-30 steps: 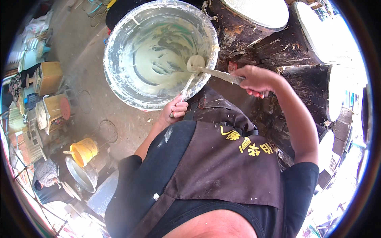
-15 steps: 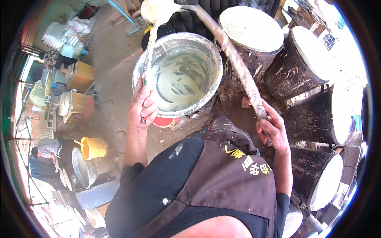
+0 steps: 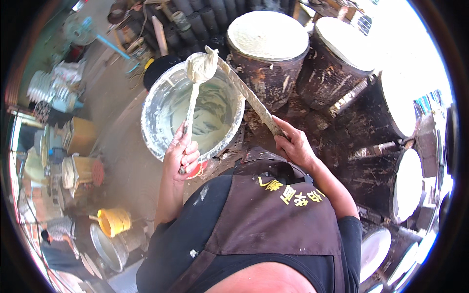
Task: The person ladles batter onto multiple hot griddles, spreads it into thin circles, and flips the crepes to cook both sides. Finished crepes are stacked on a tray. The person also scrapes and wipes the griddle surfaces between batches.
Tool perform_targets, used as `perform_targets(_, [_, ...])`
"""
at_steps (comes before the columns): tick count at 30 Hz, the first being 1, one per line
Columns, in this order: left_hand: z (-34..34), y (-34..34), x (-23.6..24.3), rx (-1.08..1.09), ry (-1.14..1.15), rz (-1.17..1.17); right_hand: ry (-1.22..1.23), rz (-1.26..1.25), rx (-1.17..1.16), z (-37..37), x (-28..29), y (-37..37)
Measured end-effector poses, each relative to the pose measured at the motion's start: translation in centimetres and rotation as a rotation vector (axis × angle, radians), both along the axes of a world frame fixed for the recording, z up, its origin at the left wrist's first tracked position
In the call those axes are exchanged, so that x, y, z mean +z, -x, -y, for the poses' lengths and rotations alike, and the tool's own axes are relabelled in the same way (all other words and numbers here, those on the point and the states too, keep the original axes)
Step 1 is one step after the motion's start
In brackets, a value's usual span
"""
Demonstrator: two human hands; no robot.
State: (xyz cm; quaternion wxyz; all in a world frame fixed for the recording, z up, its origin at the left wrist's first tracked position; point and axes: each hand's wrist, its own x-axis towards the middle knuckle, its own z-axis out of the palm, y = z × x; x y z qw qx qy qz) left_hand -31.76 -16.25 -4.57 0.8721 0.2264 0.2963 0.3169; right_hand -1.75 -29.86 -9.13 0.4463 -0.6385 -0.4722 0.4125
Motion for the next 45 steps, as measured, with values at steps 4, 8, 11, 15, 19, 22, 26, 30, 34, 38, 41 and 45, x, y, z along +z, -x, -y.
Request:
perform_targets(4, [-2.6,-0.9,-0.7,-0.142,0.129,0.046,-0.138,0.504,-0.071,0.5,-3.0,-0.4])
perform_targets(8, [-5.4,-3.2,-1.6,-0.341,0.162,0.045,-0.137,0.626,-0.277,3.1,-4.5,-0.6])
perform_targets(11, [-6.7,-6.4,-1.1,-0.548,0.096,0.004,-0.073,0.435,-0.531,6.5,-5.4,-0.2])
perform_targets(15, [-7.5,-11.3,-1.3,-0.797,0.132,0.092,0.258,0.343,-0.533,12.3,-7.0,1.1])
perform_targets(19, [-7.2,-18.2,-0.9,-1.044,0.163,0.053,0.030,-0.037,-1.001,14.6,-5.7,3.8])
perform_targets(22, [-6.3,-23.5,0.1,-1.264,0.207,0.024,0.065,-0.176,-1.237,15.8,-2.0,5.6])
perform_targets(26, [0.7,-30.6,0.3,-1.506,0.305,0.043,0.101,0.232,-1.368,22.0,-4.4,7.4])
perform_targets(30, [11.0,-36.9,1.5,-1.733,0.241,-0.012,0.026,0.342,-1.636,28.9,-7.0,8.6])
perform_targets(34, [21.3,-42.1,2.7,-1.968,0.121,-0.071,0.024,0.423,-1.883,34.6,-8.4,9.3])
perform_targets(38, [31.8,-44.0,4.6,-2.138,-0.091,-0.023,0.055,0.365,-2.118,39.1,-7.3,11.9])
perform_targets(41, [38.2,-44.3,5.1,-2.282,-0.141,0.048,0.046,0.422,-2.289,41.2,-7.5,14.3])
perform_targets(45, [45.0,-43.4,4.1,-2.501,-0.390,0.201,0.128,0.279,-2.522,40.9,-5.7,18.3])
